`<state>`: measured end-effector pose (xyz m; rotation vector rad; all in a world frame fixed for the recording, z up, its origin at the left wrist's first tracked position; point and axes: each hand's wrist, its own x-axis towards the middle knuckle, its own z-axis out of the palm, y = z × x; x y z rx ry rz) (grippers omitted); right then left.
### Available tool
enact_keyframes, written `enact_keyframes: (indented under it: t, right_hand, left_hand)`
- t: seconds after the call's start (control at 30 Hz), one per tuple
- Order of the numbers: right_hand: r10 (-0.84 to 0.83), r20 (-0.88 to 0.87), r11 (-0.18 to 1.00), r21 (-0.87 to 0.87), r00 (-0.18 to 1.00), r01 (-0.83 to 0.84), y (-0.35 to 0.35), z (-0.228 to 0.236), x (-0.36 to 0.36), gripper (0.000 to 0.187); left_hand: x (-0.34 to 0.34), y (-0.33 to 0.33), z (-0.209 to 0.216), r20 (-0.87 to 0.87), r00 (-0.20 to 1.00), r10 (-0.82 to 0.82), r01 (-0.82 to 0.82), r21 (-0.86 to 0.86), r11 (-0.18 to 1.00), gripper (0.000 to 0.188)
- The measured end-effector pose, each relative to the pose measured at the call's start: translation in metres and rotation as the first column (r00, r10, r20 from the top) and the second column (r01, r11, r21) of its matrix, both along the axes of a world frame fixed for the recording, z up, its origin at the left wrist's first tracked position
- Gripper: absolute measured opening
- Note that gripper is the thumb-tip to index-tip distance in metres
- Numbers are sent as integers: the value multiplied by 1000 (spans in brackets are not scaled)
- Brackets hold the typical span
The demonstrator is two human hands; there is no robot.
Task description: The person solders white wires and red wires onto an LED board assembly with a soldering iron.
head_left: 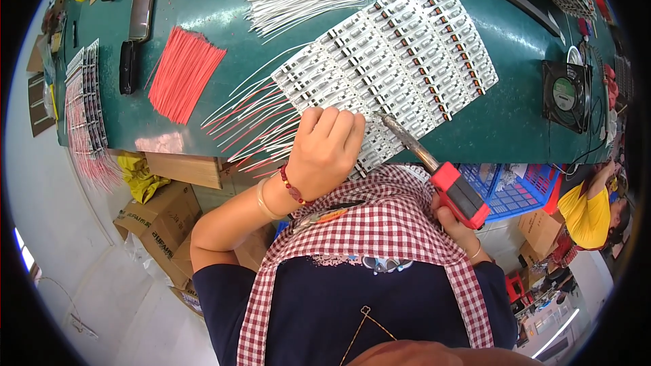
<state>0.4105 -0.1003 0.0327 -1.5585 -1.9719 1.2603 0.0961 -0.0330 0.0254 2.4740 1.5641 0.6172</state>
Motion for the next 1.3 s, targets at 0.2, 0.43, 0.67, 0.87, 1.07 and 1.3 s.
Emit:
enact_keyframes:
  t: [0.2,0.43,0.67,0.87,1.07,1.3]
  right_hand:
    - [-86,-122,989,-132,989,70,-5,-4,2,32]
    - [-184,-208,948,-297,961,118,0,8,-1,39]
    - [-192,-215,941,-318,958,118,2,12,3,36]
    - [-62,-112,984,-174,992,41,-3,1,9,25]
    - [8,-53,996,92,999,-3,10,17,-8,23]
    - [-8,-111,1000,-9,994,8,1,15,3,22]
  left_hand:
    - [-1,1,1,-6,1000,7,-7,-6,1000,29]
    - [-1,0,-1,13,1000,23,-24,28,999,28]
    - [1,-5,-1,51,998,-39,39,17,999,29]
    - [4,-5,3,15,999,-41,41,-6,999,30]
    - [7,-3,6,-23,999,-35,34,-30,999,31]
    - [9,-5,6,-28,999,-19,19,-21,1000,30]
